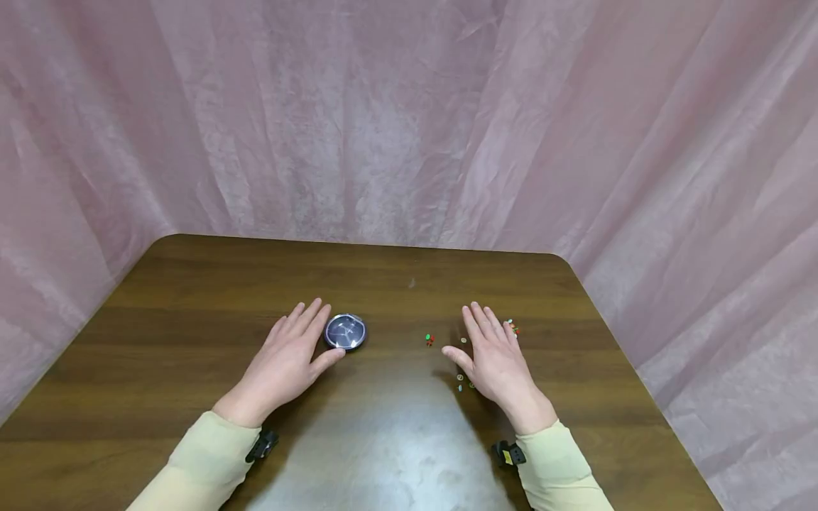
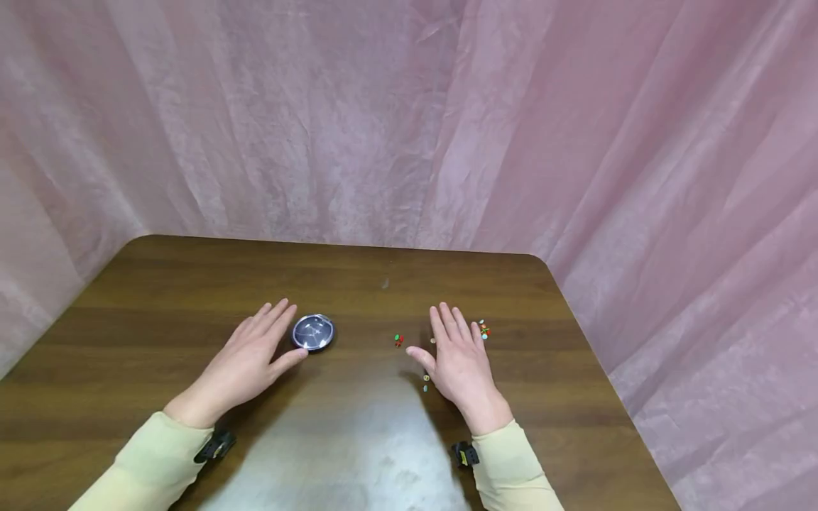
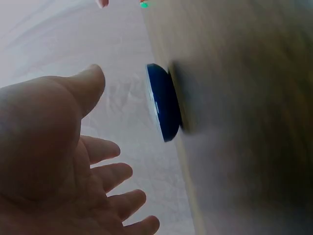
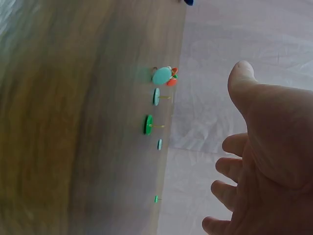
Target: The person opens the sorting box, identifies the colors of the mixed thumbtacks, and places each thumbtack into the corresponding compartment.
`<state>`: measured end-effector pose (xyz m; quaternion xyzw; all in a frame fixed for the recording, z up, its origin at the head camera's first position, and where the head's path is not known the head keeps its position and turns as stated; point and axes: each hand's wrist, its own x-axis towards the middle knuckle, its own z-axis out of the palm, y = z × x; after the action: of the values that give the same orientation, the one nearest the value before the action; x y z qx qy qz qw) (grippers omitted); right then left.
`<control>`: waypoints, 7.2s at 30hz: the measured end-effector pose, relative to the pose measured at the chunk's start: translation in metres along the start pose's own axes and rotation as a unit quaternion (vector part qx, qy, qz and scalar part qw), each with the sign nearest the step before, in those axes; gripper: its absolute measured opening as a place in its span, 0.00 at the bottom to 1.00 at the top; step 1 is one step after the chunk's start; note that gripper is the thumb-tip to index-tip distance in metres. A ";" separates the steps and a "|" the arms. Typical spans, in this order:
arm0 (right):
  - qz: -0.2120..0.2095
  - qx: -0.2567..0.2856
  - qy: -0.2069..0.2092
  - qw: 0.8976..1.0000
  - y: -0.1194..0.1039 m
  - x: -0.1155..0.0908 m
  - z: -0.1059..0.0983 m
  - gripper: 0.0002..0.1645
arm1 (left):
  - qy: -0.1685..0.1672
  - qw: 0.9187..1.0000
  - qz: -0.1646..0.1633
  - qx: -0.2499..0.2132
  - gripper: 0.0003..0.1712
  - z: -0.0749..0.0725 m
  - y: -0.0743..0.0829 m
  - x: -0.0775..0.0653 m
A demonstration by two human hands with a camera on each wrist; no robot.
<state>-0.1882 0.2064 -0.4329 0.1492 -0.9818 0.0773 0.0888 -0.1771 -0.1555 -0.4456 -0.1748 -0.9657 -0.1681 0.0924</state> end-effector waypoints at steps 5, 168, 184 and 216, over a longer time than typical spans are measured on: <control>-0.013 0.000 -0.002 1.000 -0.003 0.006 0.002 0.53 | -0.006 1.000 0.015 -0.016 0.50 0.002 0.001 0.008; -0.084 0.109 -0.051 0.989 -0.090 0.048 0.029 0.34 | -0.141 0.968 0.068 -0.195 0.29 0.010 0.013 0.055; -0.079 0.111 -0.029 0.990 -0.093 0.049 0.031 0.25 | -0.140 0.927 -0.008 -0.348 0.24 0.025 -0.002 0.067; -0.076 0.118 -0.071 0.988 -0.066 0.058 0.002 0.25 | -0.169 0.838 -0.038 -0.517 0.29 0.043 -0.013 0.075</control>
<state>-0.2224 0.1279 -0.4154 0.2377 -0.9554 0.1752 0.0060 -0.2564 -0.1288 -0.4720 -0.1858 -0.7451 -0.6138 -0.1829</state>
